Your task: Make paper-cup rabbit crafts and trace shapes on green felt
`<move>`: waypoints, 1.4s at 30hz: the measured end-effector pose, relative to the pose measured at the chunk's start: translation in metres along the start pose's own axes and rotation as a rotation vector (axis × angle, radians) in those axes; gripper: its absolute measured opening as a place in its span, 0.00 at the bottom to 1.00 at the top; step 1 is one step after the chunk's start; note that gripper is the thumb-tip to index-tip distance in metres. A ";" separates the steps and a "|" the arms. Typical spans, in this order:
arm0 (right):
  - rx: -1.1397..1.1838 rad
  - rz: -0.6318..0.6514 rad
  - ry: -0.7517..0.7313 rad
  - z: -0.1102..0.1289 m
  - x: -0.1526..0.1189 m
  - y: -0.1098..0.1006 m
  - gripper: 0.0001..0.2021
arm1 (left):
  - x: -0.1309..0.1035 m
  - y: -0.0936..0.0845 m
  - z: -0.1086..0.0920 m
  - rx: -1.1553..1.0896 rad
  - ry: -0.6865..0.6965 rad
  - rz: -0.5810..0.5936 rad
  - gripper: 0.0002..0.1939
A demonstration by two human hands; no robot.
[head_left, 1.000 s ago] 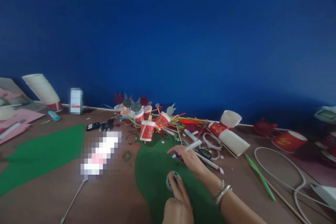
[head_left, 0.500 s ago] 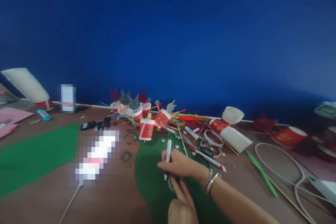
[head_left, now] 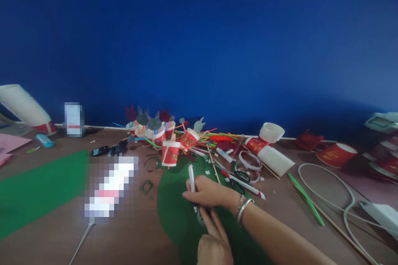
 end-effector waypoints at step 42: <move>0.004 -0.377 -0.014 -0.034 -0.021 0.001 0.12 | 0.003 -0.008 0.012 -0.065 0.058 0.008 0.23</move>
Point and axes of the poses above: each hand's wrist, its own x-axis towards the middle knuckle, its own y-axis out of the palm, z = x × y, the point moved 1 cm from there along x, towards the middle knuckle, and after that the axes turned 1 degree about z, right-handed, at the moved point
